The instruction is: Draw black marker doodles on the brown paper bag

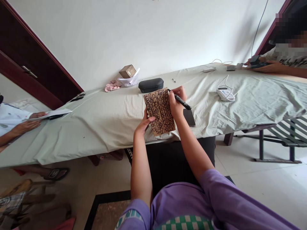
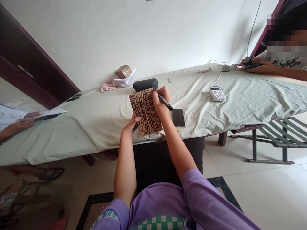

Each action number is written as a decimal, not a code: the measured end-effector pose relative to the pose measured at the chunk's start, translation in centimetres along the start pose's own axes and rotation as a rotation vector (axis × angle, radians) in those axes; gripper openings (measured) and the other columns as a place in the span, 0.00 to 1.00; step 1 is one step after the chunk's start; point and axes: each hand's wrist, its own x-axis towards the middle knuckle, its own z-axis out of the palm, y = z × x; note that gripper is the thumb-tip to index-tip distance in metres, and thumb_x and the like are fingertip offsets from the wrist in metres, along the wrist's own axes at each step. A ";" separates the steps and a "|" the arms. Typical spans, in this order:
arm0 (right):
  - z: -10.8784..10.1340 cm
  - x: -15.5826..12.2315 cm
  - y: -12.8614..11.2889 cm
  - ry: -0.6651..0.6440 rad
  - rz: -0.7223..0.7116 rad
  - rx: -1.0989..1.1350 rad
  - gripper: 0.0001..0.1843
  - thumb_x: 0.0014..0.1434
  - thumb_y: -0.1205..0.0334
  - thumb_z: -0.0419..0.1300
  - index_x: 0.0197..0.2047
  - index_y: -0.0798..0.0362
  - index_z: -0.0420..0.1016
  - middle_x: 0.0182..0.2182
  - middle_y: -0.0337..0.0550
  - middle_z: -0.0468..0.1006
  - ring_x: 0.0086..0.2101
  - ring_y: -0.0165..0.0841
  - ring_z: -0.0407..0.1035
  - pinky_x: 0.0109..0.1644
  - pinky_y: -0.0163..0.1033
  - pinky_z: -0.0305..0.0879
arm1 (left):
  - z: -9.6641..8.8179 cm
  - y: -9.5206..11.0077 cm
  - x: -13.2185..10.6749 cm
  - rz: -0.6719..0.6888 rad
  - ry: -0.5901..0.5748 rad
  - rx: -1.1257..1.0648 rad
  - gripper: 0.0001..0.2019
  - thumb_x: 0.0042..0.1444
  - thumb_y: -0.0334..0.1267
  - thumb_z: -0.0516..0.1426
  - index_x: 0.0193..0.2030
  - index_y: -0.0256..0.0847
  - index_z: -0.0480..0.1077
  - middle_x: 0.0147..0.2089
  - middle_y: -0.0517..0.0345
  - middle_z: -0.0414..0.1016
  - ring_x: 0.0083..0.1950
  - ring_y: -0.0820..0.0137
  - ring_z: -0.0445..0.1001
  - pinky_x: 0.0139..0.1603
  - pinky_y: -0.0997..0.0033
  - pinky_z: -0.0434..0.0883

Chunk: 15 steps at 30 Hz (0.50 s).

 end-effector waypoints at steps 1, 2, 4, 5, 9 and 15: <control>0.0 0.0 0.0 -0.001 -0.009 0.006 0.11 0.65 0.55 0.61 0.34 0.46 0.63 0.26 0.34 0.67 0.27 0.30 0.64 0.34 0.41 0.66 | 0.0 0.0 0.0 0.004 0.000 -0.003 0.59 0.45 0.48 0.71 0.81 0.54 0.45 0.78 0.48 0.62 0.80 0.47 0.59 0.79 0.44 0.57; -0.1 -0.1 0.0 -0.005 -0.017 0.007 0.10 0.65 0.56 0.61 0.35 0.46 0.65 0.26 0.34 0.68 0.27 0.31 0.65 0.34 0.41 0.66 | 0.0 0.0 0.1 0.008 -0.001 -0.004 0.59 0.45 0.48 0.71 0.81 0.53 0.45 0.78 0.48 0.61 0.80 0.47 0.59 0.80 0.44 0.57; -0.1 -0.1 -0.1 -0.019 -0.029 -0.002 0.07 0.64 0.57 0.61 0.35 0.46 0.66 0.27 0.35 0.71 0.28 0.32 0.67 0.35 0.41 0.68 | 0.1 0.0 0.1 0.011 -0.008 -0.004 0.59 0.45 0.48 0.71 0.81 0.53 0.45 0.79 0.48 0.61 0.80 0.47 0.58 0.80 0.44 0.57; -0.1 -0.1 -0.1 -0.026 -0.031 -0.010 0.07 0.64 0.57 0.60 0.35 0.46 0.67 0.27 0.36 0.71 0.29 0.32 0.67 0.35 0.41 0.68 | 0.1 0.0 0.1 0.013 -0.012 -0.003 0.59 0.46 0.48 0.70 0.81 0.54 0.45 0.79 0.48 0.61 0.80 0.48 0.59 0.80 0.44 0.57; -0.1 -0.3 0.0 -0.004 0.001 -0.060 0.09 0.65 0.55 0.59 0.35 0.46 0.65 0.28 0.35 0.69 0.29 0.32 0.67 0.37 0.42 0.68 | 0.1 -0.1 0.1 0.022 -0.010 0.007 0.56 0.47 0.48 0.69 0.80 0.55 0.48 0.80 0.51 0.59 0.81 0.49 0.58 0.81 0.45 0.56; -0.7 -0.5 1.2 0.047 0.113 -0.085 0.11 0.68 0.51 0.56 0.36 0.46 0.61 0.27 0.35 0.65 0.29 0.31 0.66 0.36 0.40 0.65 | 0.1 -0.1 0.1 0.041 -0.011 0.022 0.54 0.46 0.48 0.69 0.79 0.55 0.51 0.80 0.51 0.59 0.80 0.50 0.58 0.80 0.47 0.56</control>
